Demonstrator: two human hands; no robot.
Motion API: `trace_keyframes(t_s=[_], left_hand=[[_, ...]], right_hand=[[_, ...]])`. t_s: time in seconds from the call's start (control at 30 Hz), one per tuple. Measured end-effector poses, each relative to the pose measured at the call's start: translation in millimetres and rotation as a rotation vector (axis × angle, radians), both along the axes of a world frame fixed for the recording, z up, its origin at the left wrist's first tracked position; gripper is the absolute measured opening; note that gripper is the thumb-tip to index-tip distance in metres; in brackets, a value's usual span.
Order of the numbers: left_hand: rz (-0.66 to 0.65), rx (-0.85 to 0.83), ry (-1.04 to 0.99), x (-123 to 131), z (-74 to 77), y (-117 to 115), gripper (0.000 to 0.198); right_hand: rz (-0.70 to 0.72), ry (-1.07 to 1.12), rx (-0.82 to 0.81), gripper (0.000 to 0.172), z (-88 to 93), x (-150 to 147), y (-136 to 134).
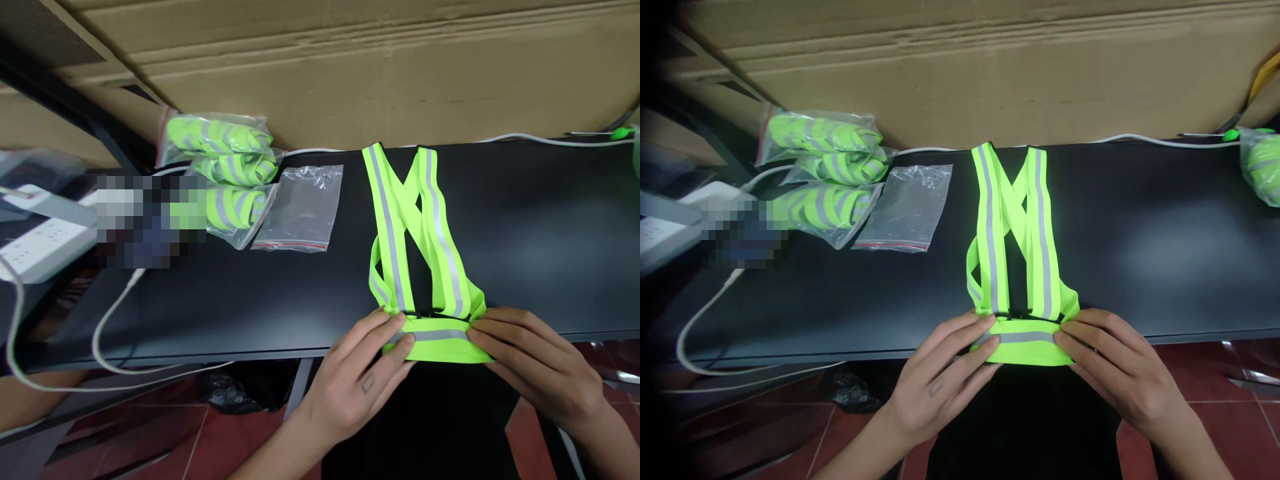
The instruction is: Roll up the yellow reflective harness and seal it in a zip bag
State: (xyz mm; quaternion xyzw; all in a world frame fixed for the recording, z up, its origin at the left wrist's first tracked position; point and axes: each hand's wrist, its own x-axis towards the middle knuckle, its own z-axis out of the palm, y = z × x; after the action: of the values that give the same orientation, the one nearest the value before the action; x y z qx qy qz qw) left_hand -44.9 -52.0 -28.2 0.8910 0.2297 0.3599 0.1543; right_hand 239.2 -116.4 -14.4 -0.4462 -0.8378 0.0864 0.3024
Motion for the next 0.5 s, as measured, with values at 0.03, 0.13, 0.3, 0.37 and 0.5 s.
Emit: trace_keyframes(t_s=[0.03,0.13,0.3,0.37,0.5], left_hand=[[-0.011,-0.015,0.000,-1,-0.3,-1,0.036],[-0.027,-0.074,-0.006,-3,2.9,1,0.036],[-0.028,-0.157,-0.076,2,14.0,15,0.035],[0.018,-0.222,-0.069,5,17.8,21,0.026],[0.208,-0.329,0.081,7,22.8,28,0.015]], right_hand=[[0.022,-0.003,-0.014,0.057,1.5,2,2],[0.035,0.036,-0.020,0.046,4.4,6,8],[0.044,0.098,-0.116,0.025,11.6,6,26],[0.002,0.115,-0.239,0.018,15.8,4,35],[-0.076,0.125,-0.449,0.013,21.9,-1,53]])
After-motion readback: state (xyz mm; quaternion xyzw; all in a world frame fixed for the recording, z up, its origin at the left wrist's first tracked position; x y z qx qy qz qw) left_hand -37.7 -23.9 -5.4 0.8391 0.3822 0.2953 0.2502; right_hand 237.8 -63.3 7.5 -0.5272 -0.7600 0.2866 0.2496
